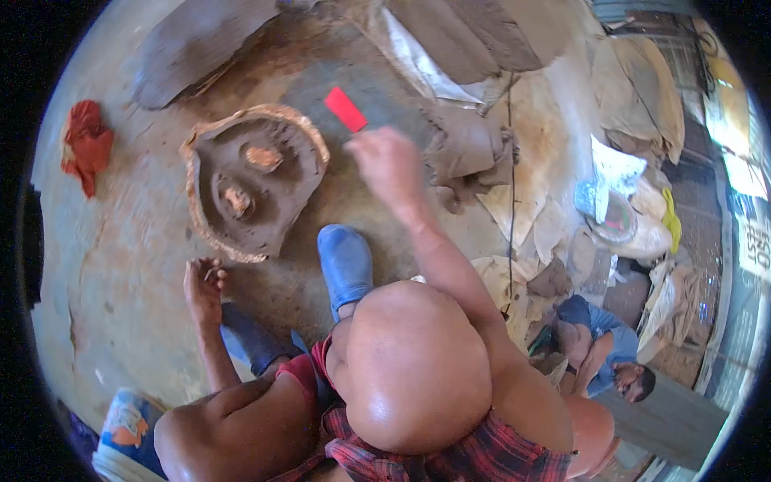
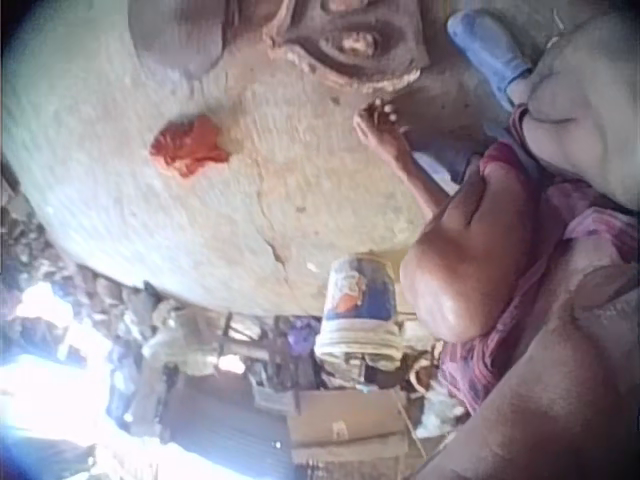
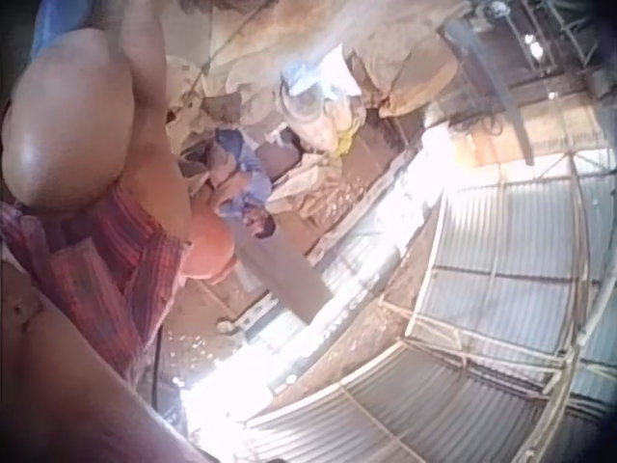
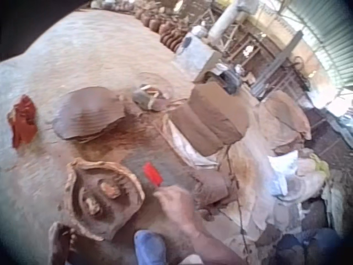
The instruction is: The person presses clay into a mold, rolls a piece of clay by hand, shapes the molded clay piece, and trims excess clay using a scraper.
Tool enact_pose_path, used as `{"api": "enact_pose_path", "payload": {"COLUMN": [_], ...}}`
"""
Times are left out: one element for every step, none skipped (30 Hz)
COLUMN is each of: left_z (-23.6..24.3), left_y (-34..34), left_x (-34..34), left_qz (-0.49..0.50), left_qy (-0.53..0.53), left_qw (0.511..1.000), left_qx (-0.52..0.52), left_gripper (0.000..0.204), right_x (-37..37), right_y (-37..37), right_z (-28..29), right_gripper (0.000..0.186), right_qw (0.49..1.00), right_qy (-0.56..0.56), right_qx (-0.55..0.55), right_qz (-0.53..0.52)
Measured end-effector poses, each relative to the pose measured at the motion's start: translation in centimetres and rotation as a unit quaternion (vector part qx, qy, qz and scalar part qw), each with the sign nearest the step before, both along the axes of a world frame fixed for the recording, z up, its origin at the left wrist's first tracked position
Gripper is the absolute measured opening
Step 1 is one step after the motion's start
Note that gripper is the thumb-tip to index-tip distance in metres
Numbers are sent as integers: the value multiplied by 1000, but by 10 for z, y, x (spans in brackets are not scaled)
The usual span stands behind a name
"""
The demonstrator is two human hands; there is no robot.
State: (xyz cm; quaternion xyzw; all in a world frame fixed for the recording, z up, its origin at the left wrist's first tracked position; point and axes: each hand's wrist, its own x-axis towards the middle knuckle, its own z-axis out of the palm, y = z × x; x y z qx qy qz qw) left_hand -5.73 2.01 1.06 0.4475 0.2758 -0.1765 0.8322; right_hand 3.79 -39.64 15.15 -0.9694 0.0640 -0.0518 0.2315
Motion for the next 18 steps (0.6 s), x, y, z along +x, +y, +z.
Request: {"api": "enact_pose_path", "payload": {"left_z": [2, 9, 14, 17, 22, 25, 24, 3, 13, 9, 9, 11, 4, 14, 9, 2, 3, 2], "left_y": [-8, -20, -31, -34, -39, -40, -44, -44, -66, -68, -73, -74, -67, -72, -63, -55, -53, -50], "left_x": [2, 7, 10, 11, 13, 15, 17, 13, 20, 19, 22, 24, 21, 23, 20, 15, 15, 18], "left_qz": [-10, -21, -28, -26, -17, -3, -7, -37, -4, -26, -17, -14, 18, 52, 47, 37, 46, 34], "left_qy": [-2, 19, 41, 41, 38, 36, 7, -54, 17, 13, 6, 2, -14, 2, -21, -42, -34, -44], "left_qw": [1000, 999, 996, 996, 993, 989, 985, 974, 987, 987, 987, 986, 990, 990, 987, 984, 984, 976], "left_qx": [-6, 29, 69, 76, 109, 144, 171, 215, 161, 160, 160, 166, 139, 132, 151, 167, 171, 209], "left_gripper": [31, 30, 30, 30, 30, 31, 32, 33, 32, 30, 25, 20, 17, 17, 21, 25, 25, 22], "right_x": [-7, -14, -24, -28, -32, -34, -39, -33, -28, -22, -12, -5, 4, 11, 16, 16, 13, 14], "right_y": [-36, -76, -111, -133, -157, -180, -211, -241, -265, -274, -269, -260, -246, -240, -237, -238, -241, -245], "right_z": [4, 10, 13, 25, 28, 25, 22, 19, 21, 19, 13, 12, 11, 10, 5, 1, 1, 0], "right_gripper": [24, 25, 27, 29, 33, 37, 43, 49, 54, 59, 59, 59, 57, 56, 56, 54, 53, 53], "right_qw": [996, 986, 964, 945, 942, 940, 935, 930, 928, 929, 923, 915, 926, 928, 933, 932, 928, 928], "right_qy": [-54, -110, -146, -86, -94, -103, -88, -79, -47, -18, -5, 8, 74, 142, 135, 136, 144, 147], "right_qx": [-42, -84, -137, -215, -229, -239, -278, -314, -335, -347, -369, -396, -362, -340, -332, -336, -344, -344], "right_qz": [-51, -98, -172, -229, -228, -223, -203, -175, -156, -130, -105, -83, -72, -59, -40, -23, -9, 2]}}
